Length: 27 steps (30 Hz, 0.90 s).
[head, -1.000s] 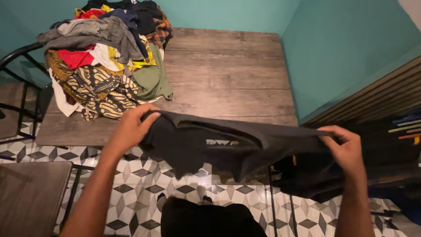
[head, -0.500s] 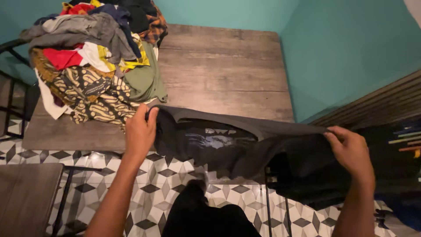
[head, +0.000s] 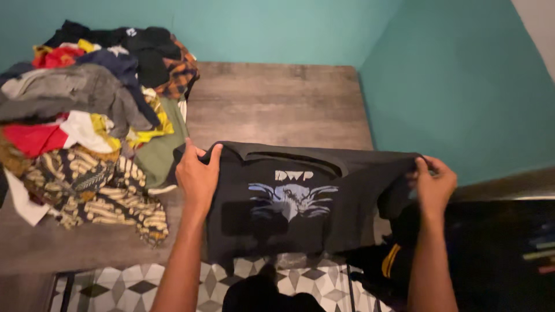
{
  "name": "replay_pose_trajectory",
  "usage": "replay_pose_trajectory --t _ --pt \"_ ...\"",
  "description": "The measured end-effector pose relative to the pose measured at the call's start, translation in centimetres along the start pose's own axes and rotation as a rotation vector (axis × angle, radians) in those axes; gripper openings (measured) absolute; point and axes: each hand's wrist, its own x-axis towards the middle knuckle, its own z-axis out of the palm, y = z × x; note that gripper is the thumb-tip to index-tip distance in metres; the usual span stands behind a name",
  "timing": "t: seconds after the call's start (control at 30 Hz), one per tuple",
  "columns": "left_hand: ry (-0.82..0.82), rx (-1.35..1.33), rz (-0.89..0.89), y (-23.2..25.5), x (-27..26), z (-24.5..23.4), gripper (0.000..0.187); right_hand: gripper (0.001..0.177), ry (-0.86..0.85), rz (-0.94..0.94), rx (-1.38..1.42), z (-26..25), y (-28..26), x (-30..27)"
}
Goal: The person picks up a dark t-shirt from a pile of clothes, lays it flat on a wooden table, and smooths it out. They then retrieve a hanger from a nearby rack, place the t-shirt on the hanger, and hang it on the rack. The person repeats the process with another dark t-shirt.
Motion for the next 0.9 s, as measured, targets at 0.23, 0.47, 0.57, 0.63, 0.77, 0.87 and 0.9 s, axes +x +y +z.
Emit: replay_pose_trajectory --t 0.23,0.47,0.57,0.63,0.77,0.87,0.9 --pt "-0.283 0.399 -0.177 -3.6 8.2 11.5 0.069 0.018 -0.088 0.116 -0.019 9.5 5.4 10.8" --pt "-0.417 0.357 -0.127 -5.4 15.7 20.0 0.073 0.043 -0.177 -0.239 -0.286 18.7 7.9 18.0" --pt "-0.403 0.222 0.17 -4.7 14.5 20.5 0.095 0.09 -0.382 -0.471 -0.266 21.6 7.7 16.1" --pt "-0.446 0.168 0.167 -4.8 11.6 21.0 0.093 0.098 -0.477 -0.371 -0.282 22.7 7.8 12.8" --pt "-0.332 0.112 0.324 -6.2 1.3 21.0 0.072 0.087 -0.598 -0.366 -0.65 22.3 8.6 3.1" --pt "-0.4 0.324 0.282 -8.2 -3.7 20.1 0.071 0.078 -0.64 -0.526 -0.721 21.8 9.8 -3.0" --pt "-0.411 0.407 0.237 -8.7 -4.8 19.8 0.072 0.076 -0.647 -0.577 -0.711 21.5 10.4 -4.2"
